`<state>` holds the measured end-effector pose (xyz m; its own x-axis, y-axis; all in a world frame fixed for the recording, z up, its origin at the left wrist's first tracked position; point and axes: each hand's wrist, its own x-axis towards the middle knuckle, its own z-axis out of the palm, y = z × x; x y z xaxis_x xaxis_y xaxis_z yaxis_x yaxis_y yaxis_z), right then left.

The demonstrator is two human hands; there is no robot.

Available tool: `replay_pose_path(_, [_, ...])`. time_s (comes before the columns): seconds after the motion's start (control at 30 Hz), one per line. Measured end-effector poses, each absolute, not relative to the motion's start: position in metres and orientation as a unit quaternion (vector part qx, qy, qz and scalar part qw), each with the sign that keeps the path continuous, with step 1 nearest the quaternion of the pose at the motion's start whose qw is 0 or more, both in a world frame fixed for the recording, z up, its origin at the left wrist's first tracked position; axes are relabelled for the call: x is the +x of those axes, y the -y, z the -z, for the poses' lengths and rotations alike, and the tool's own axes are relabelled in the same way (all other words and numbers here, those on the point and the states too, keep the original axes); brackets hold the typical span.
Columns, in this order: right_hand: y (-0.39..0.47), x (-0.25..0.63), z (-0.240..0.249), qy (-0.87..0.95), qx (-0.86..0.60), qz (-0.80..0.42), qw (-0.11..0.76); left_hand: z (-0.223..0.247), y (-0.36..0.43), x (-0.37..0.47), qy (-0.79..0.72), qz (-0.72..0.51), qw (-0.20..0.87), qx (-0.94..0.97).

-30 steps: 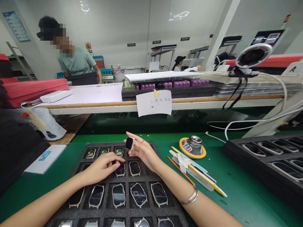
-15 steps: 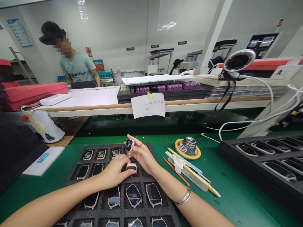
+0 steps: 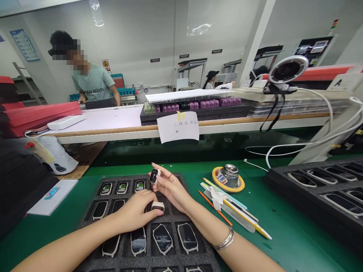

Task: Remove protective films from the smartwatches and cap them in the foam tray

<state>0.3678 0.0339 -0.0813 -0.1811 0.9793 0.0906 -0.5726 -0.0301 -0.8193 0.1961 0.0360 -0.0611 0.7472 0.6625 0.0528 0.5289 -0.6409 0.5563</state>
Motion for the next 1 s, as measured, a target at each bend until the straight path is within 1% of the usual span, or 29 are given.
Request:
replay_pose_path(0.13, [-0.034, 0.368, 0.081, 0.383, -0.271, -0.663, 0.583, 0.061, -0.036, 0.196, -0.331, -0.127, 0.276, 0.893])
replay_pose_path(0.3, [-0.031, 0.367, 0.079, 0.383, -0.276, -0.665, 0.578, 0.057, -0.035, 0.195, -0.341, -0.145, 0.318, 0.873])
replay_pose_path(0.53, [-0.032, 0.367, 0.081, 0.382, -0.28, -0.673, 0.568, 0.05, -0.034, 0.186, -0.367, -0.168, 0.432, 0.806])
replay_pose_path(0.63, [-0.034, 0.368, 0.082, 0.385, -0.277, -0.673, 0.568, 0.047, -0.035, 0.184, -0.363, -0.155, 0.481, 0.783])
replay_pose_path(0.73, [-0.034, 0.368, 0.082, 0.385, -0.275, -0.68, 0.56, 0.038, -0.034, 0.179, -0.363, -0.133, 0.508, 0.77])
replay_pose_path(0.9, [-0.034, 0.369, 0.083, 0.387, -0.273, -0.689, 0.549, 0.02, -0.03, 0.169, -0.359, -0.135, 0.488, 0.784])
replay_pose_path(1.0, [-0.035, 0.369, 0.083, 0.388, -0.271, -0.69, 0.548, 0.018, -0.027, 0.163, -0.363, -0.129, 0.479, 0.789])
